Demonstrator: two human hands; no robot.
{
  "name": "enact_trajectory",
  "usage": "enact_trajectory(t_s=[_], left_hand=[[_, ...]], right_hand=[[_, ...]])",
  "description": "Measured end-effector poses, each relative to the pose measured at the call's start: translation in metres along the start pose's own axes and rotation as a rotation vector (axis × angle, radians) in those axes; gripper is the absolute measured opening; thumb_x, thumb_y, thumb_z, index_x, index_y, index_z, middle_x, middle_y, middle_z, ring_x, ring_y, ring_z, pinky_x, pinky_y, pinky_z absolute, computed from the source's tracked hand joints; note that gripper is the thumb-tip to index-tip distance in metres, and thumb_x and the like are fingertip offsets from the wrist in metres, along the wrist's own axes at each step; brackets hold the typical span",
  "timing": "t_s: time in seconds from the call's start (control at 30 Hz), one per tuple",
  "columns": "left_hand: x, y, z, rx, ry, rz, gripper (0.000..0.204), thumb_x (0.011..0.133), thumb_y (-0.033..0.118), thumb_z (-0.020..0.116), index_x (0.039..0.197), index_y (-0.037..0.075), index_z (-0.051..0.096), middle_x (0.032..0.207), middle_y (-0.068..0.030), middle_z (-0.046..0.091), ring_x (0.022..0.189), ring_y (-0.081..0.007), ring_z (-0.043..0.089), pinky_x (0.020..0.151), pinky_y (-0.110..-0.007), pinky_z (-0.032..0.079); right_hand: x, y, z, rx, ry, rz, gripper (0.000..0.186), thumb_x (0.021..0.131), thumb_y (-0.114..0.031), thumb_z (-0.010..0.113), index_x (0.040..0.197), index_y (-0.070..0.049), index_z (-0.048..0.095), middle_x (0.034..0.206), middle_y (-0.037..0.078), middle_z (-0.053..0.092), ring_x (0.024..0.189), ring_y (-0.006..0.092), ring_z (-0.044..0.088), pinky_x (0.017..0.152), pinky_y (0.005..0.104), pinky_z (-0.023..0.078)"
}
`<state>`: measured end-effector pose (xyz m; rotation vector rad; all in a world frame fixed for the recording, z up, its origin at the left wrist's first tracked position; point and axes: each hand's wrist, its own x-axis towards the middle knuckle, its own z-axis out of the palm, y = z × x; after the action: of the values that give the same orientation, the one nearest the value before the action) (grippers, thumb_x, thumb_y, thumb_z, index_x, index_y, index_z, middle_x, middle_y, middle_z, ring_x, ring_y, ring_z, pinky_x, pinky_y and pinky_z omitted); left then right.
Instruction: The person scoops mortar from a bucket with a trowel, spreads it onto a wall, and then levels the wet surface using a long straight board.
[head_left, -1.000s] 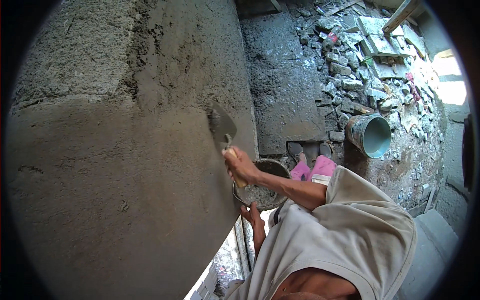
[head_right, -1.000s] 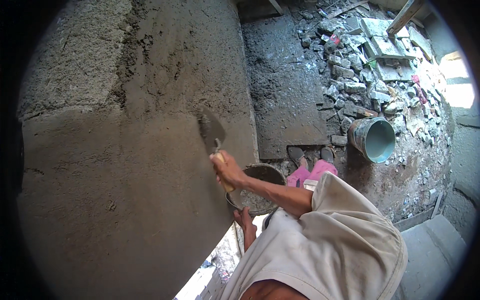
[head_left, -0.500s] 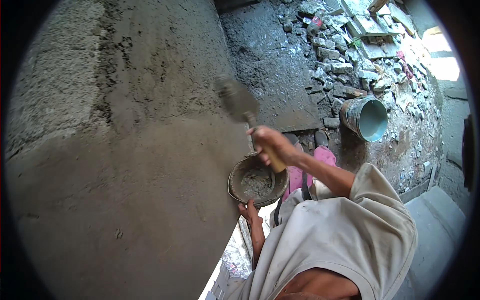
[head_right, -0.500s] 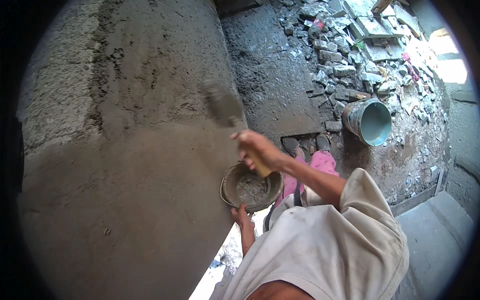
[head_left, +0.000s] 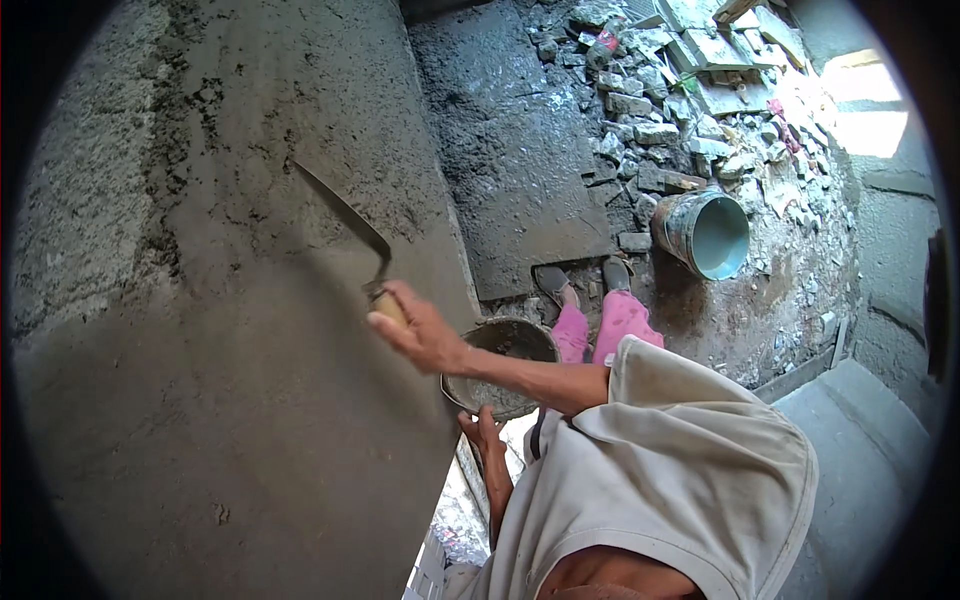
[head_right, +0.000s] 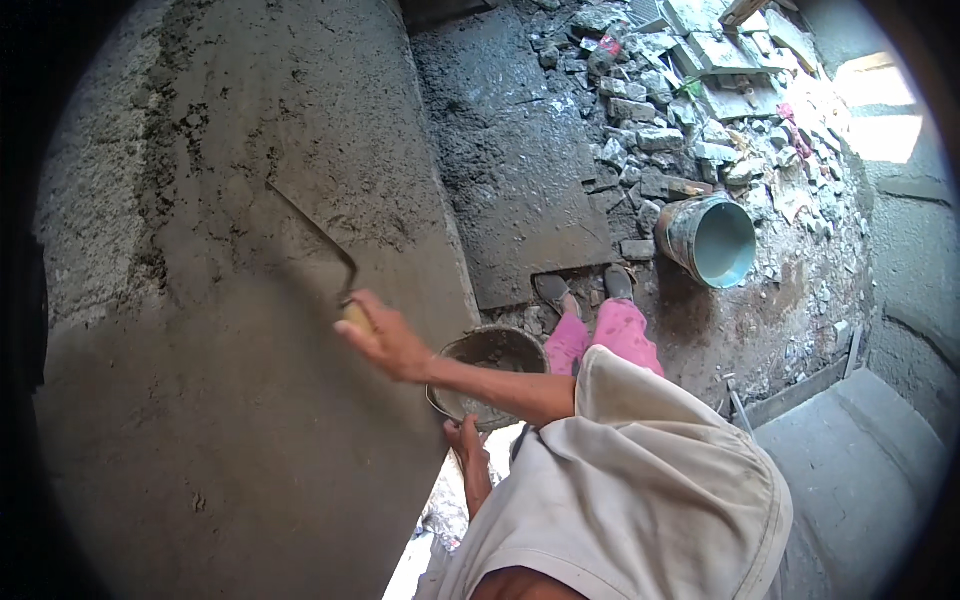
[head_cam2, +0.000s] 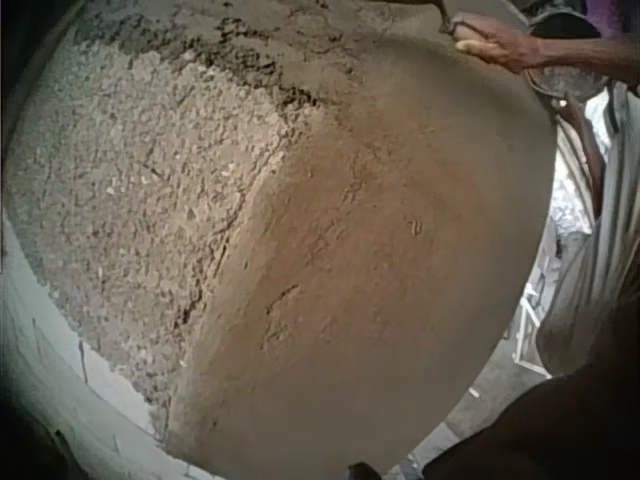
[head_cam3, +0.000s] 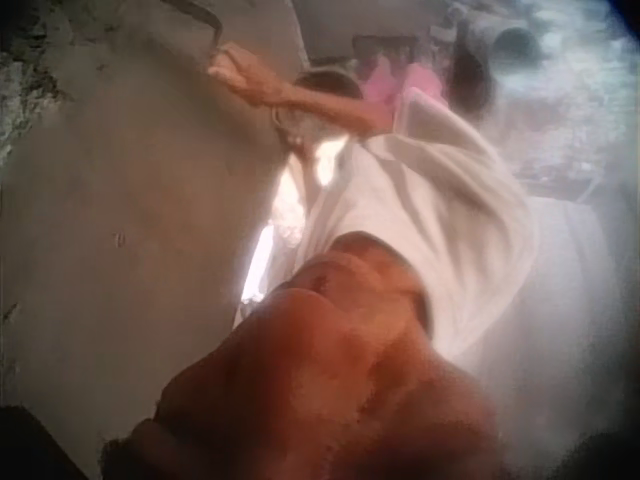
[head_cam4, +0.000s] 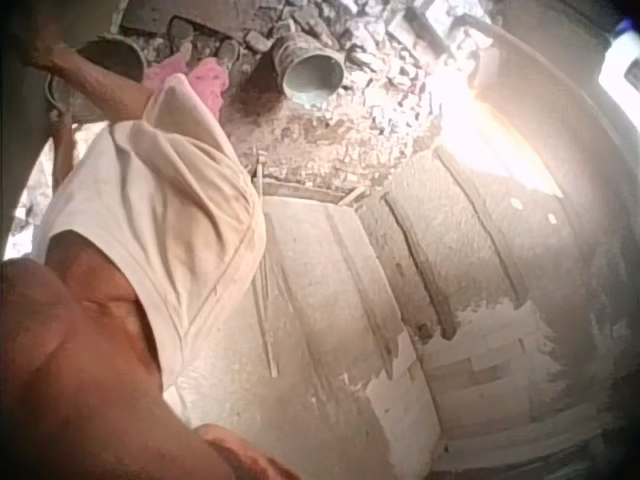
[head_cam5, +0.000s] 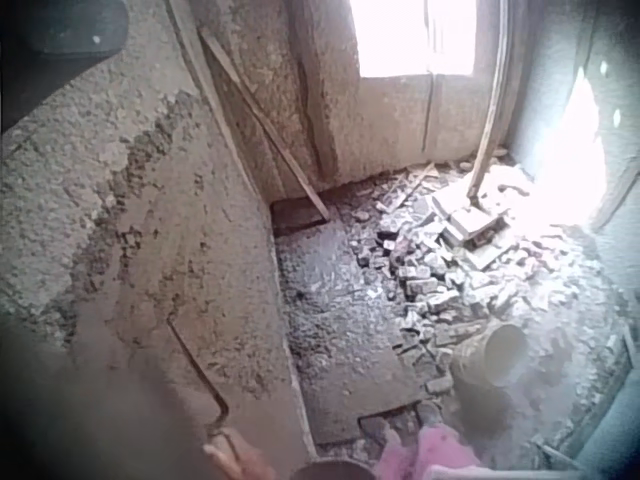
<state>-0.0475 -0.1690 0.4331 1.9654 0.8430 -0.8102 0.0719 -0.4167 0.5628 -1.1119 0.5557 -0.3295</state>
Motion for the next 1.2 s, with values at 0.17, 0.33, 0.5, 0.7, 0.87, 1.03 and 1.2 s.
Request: enact_trajectory(t_s=[0.17, 0.33, 0.5, 0.7, 0.87, 1.03, 1.2], left_hand=[[0.002, 0.009, 0.03, -0.025, -0.065, 0.115, 0.081, 0.073, 0.003, 0.06, 0.143, 0.011, 0.021, 0.139, -0.0187, 0.032, 0.121, -0.0376, 0.045, 0.089, -0.061, 0.051], [0.027, 0.007, 0.071, 0.045, -0.07, 0.13, 0.091, 0.078, 0.002, 0.056, 0.152, 0.013, 0.003, 0.152, -0.0192, 0.014, 0.131, -0.042, 0.036, 0.091, -0.062, 0.05], [0.073, 0.0, 0.109, 0.078, -0.181, 0.309, 0.09, 0.076, -0.001, 0.054, 0.152, 0.007, 0.009, 0.151, -0.0225, 0.023, 0.137, -0.0346, 0.032, 0.112, -0.041, 0.032], [0.103, 0.031, 0.153, 0.628, -0.197, 0.684, 0.043, 0.078, -0.007, 0.043, 0.116, 0.004, 0.06, 0.127, -0.0216, 0.053, 0.122, -0.0324, 0.05, 0.103, -0.045, 0.043], [0.125, 0.053, 0.21, 0.16, -0.438, 0.059, 0.021, 0.082, -0.004, 0.038, 0.082, 0.009, 0.055, 0.101, -0.0151, 0.066, 0.089, -0.023, 0.062, 0.069, -0.042, 0.057], [0.146, 0.063, 0.286, 0.256, -0.494, -0.003, 0.017, 0.087, 0.004, 0.04, 0.084, 0.011, 0.056, 0.103, -0.0101, 0.068, 0.098, -0.0246, 0.06, 0.076, -0.049, 0.053], [0.208, 0.067, 0.263, 0.633, -0.3, 0.182, 0.02, 0.087, 0.01, 0.046, 0.104, 0.008, 0.057, 0.109, -0.0106, 0.062, 0.114, -0.0272, 0.053, 0.095, -0.049, 0.044]], right_hand=[[-0.026, -0.016, -0.073, -0.17, -0.111, -0.039, 0.049, 0.095, -0.042, 0.055, 0.126, -0.006, 0.045, 0.085, 0.016, 0.061, 0.072, 0.0304, 0.062, 0.068, 0.0423, 0.049], [-0.088, 0.087, -0.214, -0.849, -0.282, 0.379, 0.041, 0.085, -0.035, 0.061, 0.112, -0.004, 0.054, 0.085, 0.023, 0.065, 0.08, 0.0415, 0.065, 0.074, 0.0496, 0.048], [-0.121, 0.155, -0.217, -0.958, -0.548, 0.523, 0.04, 0.082, -0.028, 0.062, 0.111, -0.001, 0.055, 0.099, 0.025, 0.06, 0.088, 0.0411, 0.063, 0.076, 0.0497, 0.05], [-0.142, 0.138, -0.23, -0.718, -0.358, 0.238, 0.054, 0.087, -0.02, 0.061, 0.135, -0.004, 0.043, 0.125, 0.02, 0.051, 0.108, 0.0331, 0.059, 0.083, 0.0418, 0.053], [-0.253, 0.145, -0.377, -0.703, 0.273, 0.415, 0.049, 0.09, -0.013, 0.06, 0.136, -0.005, 0.047, 0.119, 0.015, 0.061, 0.102, 0.0212, 0.062, 0.084, 0.0318, 0.052], [-0.48, 0.151, -0.468, -0.64, 0.922, 0.757, 0.04, 0.087, -0.01, 0.059, 0.124, -0.002, 0.049, 0.079, 0.008, 0.056, 0.058, 0.0128, 0.054, 0.046, 0.0278, 0.045], [-0.572, 0.143, -0.394, -0.512, 0.882, 1.158, 0.036, 0.086, -0.013, 0.06, 0.12, -0.007, 0.057, 0.086, 0.011, 0.063, 0.074, 0.019, 0.061, 0.066, 0.0333, 0.054]])
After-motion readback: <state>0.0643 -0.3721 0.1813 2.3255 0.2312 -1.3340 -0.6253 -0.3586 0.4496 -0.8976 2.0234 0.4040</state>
